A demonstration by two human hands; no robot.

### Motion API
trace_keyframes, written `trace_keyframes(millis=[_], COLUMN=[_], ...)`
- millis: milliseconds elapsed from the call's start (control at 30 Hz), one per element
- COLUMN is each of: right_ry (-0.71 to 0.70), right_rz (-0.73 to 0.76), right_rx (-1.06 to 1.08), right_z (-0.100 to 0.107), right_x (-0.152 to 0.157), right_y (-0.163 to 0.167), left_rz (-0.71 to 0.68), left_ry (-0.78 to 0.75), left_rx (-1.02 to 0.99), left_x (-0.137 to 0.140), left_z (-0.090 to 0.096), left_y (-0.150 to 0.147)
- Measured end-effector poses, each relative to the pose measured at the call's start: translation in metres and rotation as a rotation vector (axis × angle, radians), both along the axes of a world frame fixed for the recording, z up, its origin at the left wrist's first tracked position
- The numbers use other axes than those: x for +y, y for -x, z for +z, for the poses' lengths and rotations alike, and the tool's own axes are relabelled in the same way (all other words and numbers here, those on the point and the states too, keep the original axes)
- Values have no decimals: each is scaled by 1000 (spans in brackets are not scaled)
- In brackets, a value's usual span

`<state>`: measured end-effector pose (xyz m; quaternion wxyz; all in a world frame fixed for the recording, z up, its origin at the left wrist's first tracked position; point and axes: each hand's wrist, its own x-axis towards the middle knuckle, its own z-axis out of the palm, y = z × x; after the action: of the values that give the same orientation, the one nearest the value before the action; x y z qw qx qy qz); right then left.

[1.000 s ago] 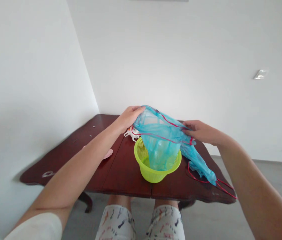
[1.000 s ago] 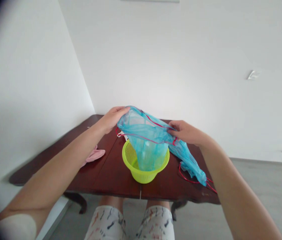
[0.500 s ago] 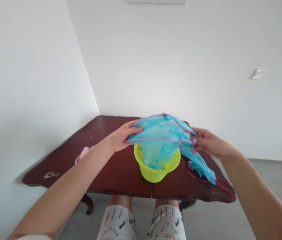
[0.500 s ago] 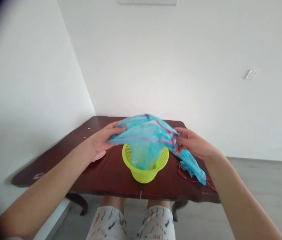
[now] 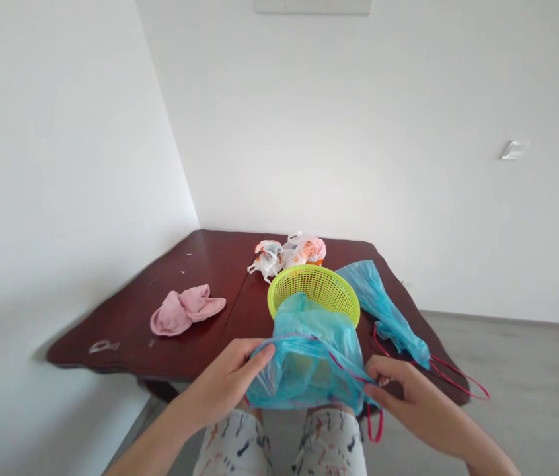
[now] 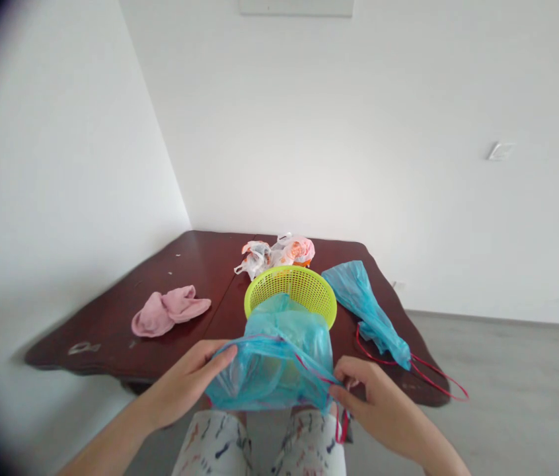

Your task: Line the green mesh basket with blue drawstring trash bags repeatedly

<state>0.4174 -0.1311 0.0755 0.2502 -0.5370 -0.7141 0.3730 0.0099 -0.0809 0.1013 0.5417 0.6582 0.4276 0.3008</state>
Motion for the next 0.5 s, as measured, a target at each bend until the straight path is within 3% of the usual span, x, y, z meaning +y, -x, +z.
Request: trace_keyframes(millis=[100, 233, 333, 500], right_ry=[-127, -343, -339, -227], right_rz=[-158, -388, -457, -461], right_rx=[103, 50, -53, -92], right_z=[-10, -5, 4, 12], right_x=[25, 96, 148, 210], right_y=[-1, -9, -11, -10], left_rz=[42, 110, 175, 213], left_ry=[-62, -398, -483, -425], left_rx=[12, 216, 288, 379], left_x=[35, 118, 179, 259], left_z=[6, 13, 15, 10], left_y=[0, -11, -23, -41])
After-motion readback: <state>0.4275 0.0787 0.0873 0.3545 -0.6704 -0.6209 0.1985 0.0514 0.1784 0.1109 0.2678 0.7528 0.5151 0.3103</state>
